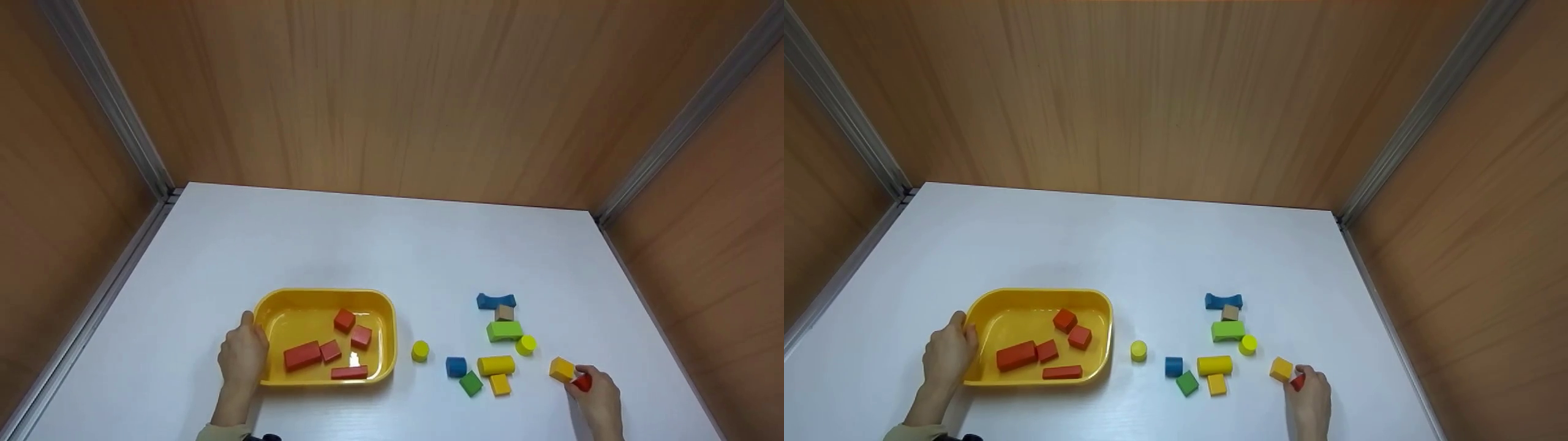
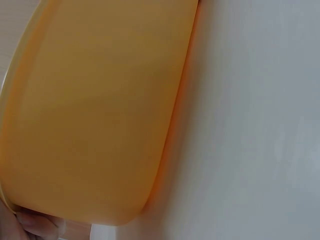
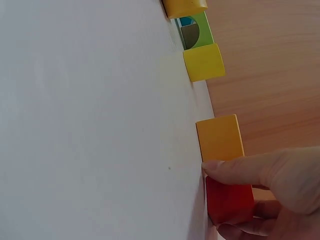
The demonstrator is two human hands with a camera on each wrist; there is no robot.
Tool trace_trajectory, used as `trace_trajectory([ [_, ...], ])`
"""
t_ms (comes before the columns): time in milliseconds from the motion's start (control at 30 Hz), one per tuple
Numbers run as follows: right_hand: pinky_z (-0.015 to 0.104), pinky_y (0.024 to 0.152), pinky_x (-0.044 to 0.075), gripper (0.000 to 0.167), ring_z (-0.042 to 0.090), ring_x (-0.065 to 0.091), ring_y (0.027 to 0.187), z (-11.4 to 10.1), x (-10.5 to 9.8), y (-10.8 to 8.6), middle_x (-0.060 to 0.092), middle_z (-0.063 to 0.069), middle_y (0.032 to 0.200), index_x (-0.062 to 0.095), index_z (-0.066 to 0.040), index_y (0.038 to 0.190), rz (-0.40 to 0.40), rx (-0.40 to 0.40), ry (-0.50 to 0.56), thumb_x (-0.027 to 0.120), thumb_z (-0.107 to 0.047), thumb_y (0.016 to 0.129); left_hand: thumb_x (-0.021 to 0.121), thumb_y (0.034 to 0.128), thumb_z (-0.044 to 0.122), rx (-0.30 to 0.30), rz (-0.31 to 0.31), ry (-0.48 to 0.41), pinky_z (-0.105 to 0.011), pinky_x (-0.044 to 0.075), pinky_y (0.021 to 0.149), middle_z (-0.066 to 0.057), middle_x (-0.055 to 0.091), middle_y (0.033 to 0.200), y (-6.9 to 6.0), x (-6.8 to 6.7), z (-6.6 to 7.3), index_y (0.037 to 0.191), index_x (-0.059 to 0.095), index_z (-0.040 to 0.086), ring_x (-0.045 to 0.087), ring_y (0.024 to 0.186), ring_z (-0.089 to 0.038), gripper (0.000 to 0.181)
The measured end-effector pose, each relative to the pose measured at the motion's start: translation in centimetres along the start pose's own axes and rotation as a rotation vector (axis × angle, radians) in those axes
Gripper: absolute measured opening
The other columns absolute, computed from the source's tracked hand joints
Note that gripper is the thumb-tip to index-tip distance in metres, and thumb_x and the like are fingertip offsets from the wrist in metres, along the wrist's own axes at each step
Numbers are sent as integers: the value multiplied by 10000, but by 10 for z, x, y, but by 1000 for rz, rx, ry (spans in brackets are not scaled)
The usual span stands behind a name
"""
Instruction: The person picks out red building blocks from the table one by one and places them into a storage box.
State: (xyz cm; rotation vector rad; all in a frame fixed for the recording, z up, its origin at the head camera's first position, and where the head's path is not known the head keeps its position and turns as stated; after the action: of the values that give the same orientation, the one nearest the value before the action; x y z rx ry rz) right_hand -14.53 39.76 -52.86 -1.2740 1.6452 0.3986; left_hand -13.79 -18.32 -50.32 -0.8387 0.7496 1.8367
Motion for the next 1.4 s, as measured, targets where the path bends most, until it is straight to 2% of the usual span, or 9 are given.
trace_trajectory([
  [133, 488, 839, 393, 453, 372, 455, 903, 2, 1, -1, 461, 290, 1035, 449, 92, 1166, 35, -33, -21, 648, -53, 785, 448, 873, 20, 9, -8, 2, -287, 354, 348, -113, 493, 559, 0, 0, -1, 1041, 456, -78, 433, 406, -181, 195],
  [333, 479, 878, 369, 425, 358, 433, 903, 2, 2, -5, 465, 268, 1058, 475, 64, 1126, 72, 3, -6, 673, -39, 764, 463, 875, 36, -22, -17, 7, -292, 368, 366, -138, 527, 603, 0, 2, -1, 1046, 458, -73, 453, 428, -187, 203],
  [467, 492, 879, 364, 419, 366, 425, 909, -4, -3, -12, 460, 271, 1067, 477, 59, 1117, 90, -2, 10, 675, -50, 765, 468, 873, 33, -25, -16, 3, -297, 366, 364, -144, 533, 611, 0, 3, -2, 1036, 461, -71, 450, 428, -189, 194],
  [767, 499, 861, 370, 413, 385, 426, 929, -21, -15, -27, 442, 290, 1078, 456, 68, 1130, 103, -56, 26, 651, -62, 790, 468, 881, 41, -46, -37, 10, -293, 383, 388, -149, 543, 648, 0, 3, -2, 1048, 454, -68, 461, 445, -188, 200],
  [933, 504, 853, 378, 401, 377, 441, 914, -30, -15, -32, 466, 274, 1046, 484, 66, 1097, 155, -108, 26, 674, -68, 770, 471, 875, 37, -37, -20, 10, -319, 398, 386, -172, 554, 655, 0, 2, -3, 1044, 459, -71, 471, 443, -199, 202],
  [1133, 421, 764, 449, 377, 327, 472, 889, -36, -8, -30, 509, 219, 1002, 530, 28, 1054, 238, -171, 4, 705, -98, 744, 469, 875, 29, -21, -1, 6, -307, 395, 374, -181, 565, 650, 0, 2, -1, 1081, 463, -89, 470, 434, -190, 238],
  [1267, 440, 779, 442, 365, 330, 467, 883, -52, -8, -37, 509, 215, 1002, 534, 19, 1046, 254, -198, 14, 705, -104, 748, 470, 875, 34, -38, -12, 8, -331, 405, 391, -193, 569, 674, 1, 1, 0, 1069, 462, -79, 483, 456, -203, 225],
  [1400, 463, 805, 426, 359, 340, 454, 891, -68, -6, -43, 504, 219, 1013, 529, 19, 1058, 249, -224, 46, 694, -82, 755, 478, 865, 31, -27, -1, 3, -369, 410, 394, -210, 564, 669, 1, 1, -1, 1045, 468, -74, 504, 465, -238, 209],
])
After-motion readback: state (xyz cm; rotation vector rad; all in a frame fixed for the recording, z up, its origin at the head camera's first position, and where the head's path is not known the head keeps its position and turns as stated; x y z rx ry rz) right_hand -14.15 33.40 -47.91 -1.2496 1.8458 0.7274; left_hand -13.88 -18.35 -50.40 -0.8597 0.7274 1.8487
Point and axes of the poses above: each hand's wrist, its own y-axis towards the middle knuckle, its own x-axis out of the palm, z = x × y, the point moved 2 cm from there along y, towards the middle knuckle
